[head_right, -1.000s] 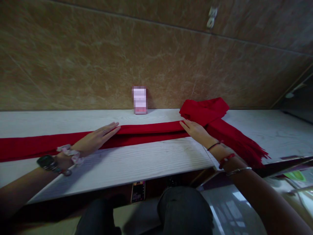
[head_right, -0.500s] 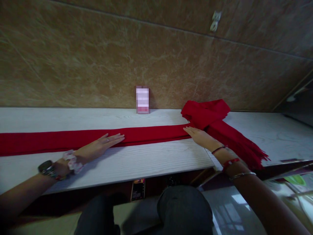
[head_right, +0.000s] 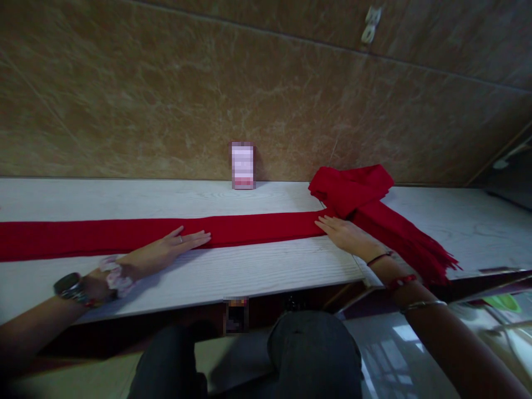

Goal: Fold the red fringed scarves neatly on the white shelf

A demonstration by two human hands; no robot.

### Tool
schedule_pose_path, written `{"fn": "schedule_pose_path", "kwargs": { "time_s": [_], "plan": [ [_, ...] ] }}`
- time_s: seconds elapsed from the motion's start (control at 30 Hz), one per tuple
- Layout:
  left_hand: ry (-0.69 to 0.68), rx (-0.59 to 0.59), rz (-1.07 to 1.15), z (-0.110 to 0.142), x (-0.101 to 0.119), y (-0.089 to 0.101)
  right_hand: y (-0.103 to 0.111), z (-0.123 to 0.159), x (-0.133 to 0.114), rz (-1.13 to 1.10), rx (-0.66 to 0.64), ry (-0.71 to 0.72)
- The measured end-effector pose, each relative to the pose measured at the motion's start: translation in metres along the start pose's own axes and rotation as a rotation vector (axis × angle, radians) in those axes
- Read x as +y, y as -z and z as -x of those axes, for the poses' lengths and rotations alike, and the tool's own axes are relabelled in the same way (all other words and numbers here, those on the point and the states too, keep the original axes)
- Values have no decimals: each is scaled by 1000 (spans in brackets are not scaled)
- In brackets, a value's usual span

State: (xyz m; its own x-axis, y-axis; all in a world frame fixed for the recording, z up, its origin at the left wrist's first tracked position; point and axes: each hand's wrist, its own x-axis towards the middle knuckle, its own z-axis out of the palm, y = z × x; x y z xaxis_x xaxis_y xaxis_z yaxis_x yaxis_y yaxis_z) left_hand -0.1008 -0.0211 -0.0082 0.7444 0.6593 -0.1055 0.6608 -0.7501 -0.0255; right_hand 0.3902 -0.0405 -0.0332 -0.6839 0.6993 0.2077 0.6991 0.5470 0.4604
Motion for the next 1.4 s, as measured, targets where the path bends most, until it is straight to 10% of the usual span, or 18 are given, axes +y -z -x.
{"fn": "schedule_pose_path", "kwargs": {
  "time_s": [0.17, 0.37, 0.6, 0.87, 1.07, 1.2, 1.4],
  "plan": [
    [-10, -24, 99, 3, 5, 16, 18, -1, -4, -103, -25, 3],
    [138, 291, 154, -50, 39, 42, 58, -69, -34, -323, 89, -191],
    [73, 118, 21, -90, 52, 11, 37, -113, -82, -366, -145, -188],
    [73, 78, 41, -81, 52, 16, 21, -56, -14, -169, -275, -334],
    [138, 43, 118, -92, 65, 28, 49, -123, -63, -334, -84, -292],
    [181, 74, 90, -69, 47, 18, 51, -149, -114, -406, -128, -260],
    [341, 84, 12, 13, -13, 1, 44, -132, -107, -376, -202, -279]
  ]
}}
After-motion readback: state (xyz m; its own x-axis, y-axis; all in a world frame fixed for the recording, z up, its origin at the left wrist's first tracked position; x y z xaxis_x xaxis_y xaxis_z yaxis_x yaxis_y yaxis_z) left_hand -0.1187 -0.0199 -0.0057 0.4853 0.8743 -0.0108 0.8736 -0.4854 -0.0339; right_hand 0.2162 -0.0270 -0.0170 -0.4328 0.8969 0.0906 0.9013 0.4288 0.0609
